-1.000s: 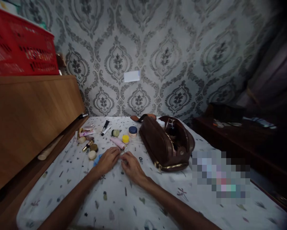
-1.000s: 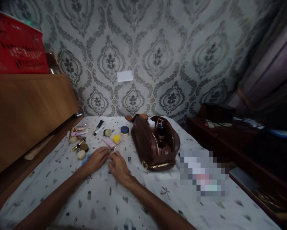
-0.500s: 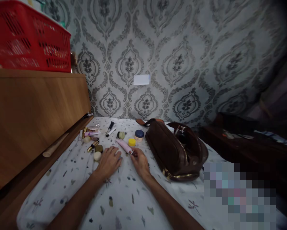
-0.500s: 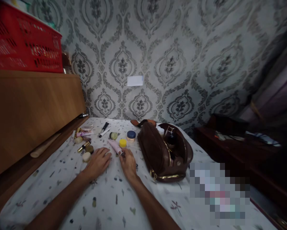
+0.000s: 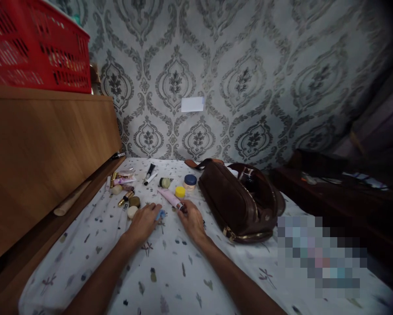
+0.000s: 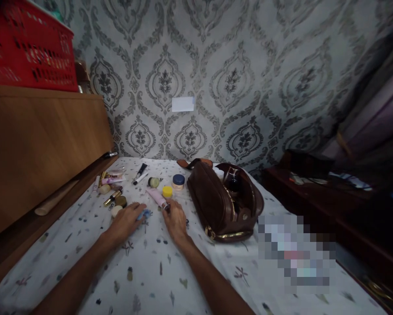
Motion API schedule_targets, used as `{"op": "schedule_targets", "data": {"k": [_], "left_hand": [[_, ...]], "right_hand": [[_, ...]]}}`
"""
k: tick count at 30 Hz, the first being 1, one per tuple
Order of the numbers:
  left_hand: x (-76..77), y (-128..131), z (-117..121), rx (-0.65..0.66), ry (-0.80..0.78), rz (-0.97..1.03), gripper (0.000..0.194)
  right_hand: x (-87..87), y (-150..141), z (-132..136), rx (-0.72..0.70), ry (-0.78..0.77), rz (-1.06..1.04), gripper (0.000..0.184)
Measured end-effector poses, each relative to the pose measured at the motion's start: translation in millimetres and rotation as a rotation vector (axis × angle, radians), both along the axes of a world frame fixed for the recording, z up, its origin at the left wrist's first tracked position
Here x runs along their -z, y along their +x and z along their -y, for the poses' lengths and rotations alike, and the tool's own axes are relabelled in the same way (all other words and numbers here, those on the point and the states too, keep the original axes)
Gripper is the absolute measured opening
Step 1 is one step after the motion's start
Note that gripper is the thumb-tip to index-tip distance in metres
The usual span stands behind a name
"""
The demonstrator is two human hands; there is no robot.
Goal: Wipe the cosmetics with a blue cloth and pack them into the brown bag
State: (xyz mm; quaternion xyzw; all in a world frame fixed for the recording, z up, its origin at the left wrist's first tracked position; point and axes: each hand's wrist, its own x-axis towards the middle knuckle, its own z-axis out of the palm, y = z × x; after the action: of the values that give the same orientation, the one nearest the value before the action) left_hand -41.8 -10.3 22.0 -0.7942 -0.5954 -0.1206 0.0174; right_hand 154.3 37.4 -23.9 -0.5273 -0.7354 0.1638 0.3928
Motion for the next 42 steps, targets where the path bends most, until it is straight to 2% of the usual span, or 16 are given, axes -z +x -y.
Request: {"op": "schedule_targets", "data": {"k": [3,7,11,14,17,22,31,34,38,42], "left_hand": [[3.7,-1.0,-1.8,0.013,0.154,0.210,0.021],[6.3,6.8,1.1,0.160,0.340,0.453,0.028],[12.9,18.8,4.3,0.327,0.345,0.501,0.034],[19.4,22.5,-0.8,0.376,0.299,0.470,0.037],[24.7,18.6,-12.3,0.319,0.269,0.422,0.037],[28.3,4.2,-28.3,0.084,0.200,0.325,0.039],[24.3,2.3,-30.5,-0.128,0.102,0.117,0.032],[26.4,2.5,-30.7,-0.113,0.129,0.147,0.026],[28.0,-0.7,-36.5,-0.111,0.201,0.368,0.022],[20.3,-5.4,-56.0,-0.174,0.255,0.464,0.021]], "right_hand": [[-3.8,1.6,5.5,-0.022,0.085,-0.040,0.025],[-10.6,1.4,24.3,-0.130,0.211,-0.040,0.028],[-13.5,3.9,44.3,-0.242,0.253,-0.047,0.018],[-11.9,9.9,52.4,-0.278,0.248,-0.094,0.021],[-11.1,15.5,54.9,-0.285,0.216,-0.136,0.028],[-16.1,18.6,53.5,-0.262,0.131,-0.169,0.027],[-18.2,19.1,45.0,-0.199,0.015,-0.359,0.028],[-16.5,19.1,39.5,-0.169,-0.087,-0.472,0.028],[-19.0,19.7,35.8,-0.114,-0.245,-0.622,0.032],[-26.1,18.6,39.9,-0.098,-0.249,-0.679,0.028]]}}
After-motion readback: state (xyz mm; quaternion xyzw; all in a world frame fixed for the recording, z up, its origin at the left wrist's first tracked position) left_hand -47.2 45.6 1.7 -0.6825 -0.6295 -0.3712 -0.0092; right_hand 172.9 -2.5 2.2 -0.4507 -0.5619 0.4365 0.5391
